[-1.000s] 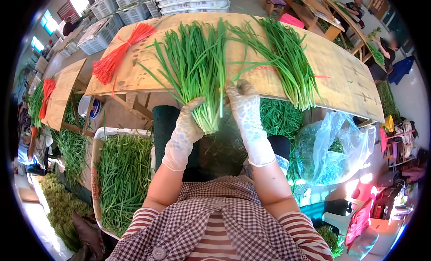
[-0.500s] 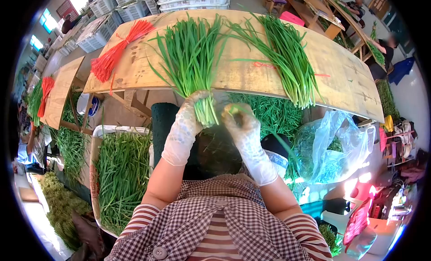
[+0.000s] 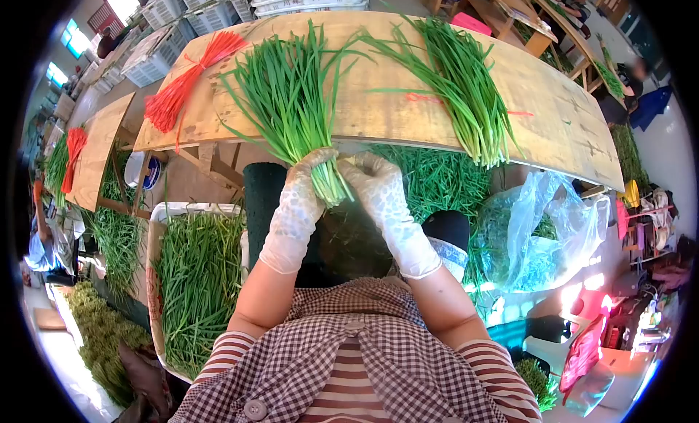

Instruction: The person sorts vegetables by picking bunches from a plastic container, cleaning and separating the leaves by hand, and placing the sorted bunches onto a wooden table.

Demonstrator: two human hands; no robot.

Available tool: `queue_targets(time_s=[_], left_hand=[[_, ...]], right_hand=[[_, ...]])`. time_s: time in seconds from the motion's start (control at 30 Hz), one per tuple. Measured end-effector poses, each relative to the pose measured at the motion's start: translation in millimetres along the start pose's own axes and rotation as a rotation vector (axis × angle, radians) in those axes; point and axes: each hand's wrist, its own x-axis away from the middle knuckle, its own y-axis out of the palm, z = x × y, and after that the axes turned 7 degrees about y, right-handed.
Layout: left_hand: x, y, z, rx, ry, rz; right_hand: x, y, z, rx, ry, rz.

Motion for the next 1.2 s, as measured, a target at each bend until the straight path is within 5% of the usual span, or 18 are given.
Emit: queue_targets(time_s=[0.07, 0.17, 0.2, 0.23, 0.33, 0.6, 0.7, 0.83, 0.93, 1.2], left_hand=[[-15.0, -14.4, -1.9, 0.080, -0.015, -0.013], [-15.6, -16.4, 14.6, 0.142, 0.012, -0.012], [-18.9, -21.0, 18.7, 0.085, 0.018, -0.067], [-19.1, -23.1, 18.4, 0.061, -0.004, -0.064], [-6.8, -23.4, 14.9, 0.100, 0.032, -0.125], [6.4, -24.0, 24.4, 0.450, -0.052, -0.325], [-5.5, -35.4, 17.0, 0.463, -0.036, -0.285], [-5.8, -36.1, 13.0, 0.435, -0.025, -0.310], [-9.8, -36.3, 10.3, 0.447, 0.004, -0.219], [-9.1, -31.6, 14.1, 0.235, -0.028, -0.095]], right_hand=[[7.8, -4.2, 10.7, 0.109, -0.065, -0.055], [28.6, -24.7, 7.7, 0.907, -0.049, -0.358], [27.3, -25.8, 13.5, 0.953, -0.229, -0.223], [22.6, -25.1, 17.3, 0.799, -0.168, 0.003], [14.7, -22.8, -7.9, 0.437, -0.411, 0.079], [7.8, 18.4, -49.8, 0.486, -0.562, 0.222], [10.4, 27.8, -51.1, 0.580, -0.782, 0.215], [13.5, 35.7, -41.4, 1.025, -0.542, 0.024], [6.8, 33.4, -36.0, 1.016, -0.607, 0.046], [5.9, 7.0, -42.0, 0.773, -0.256, 0.040]])
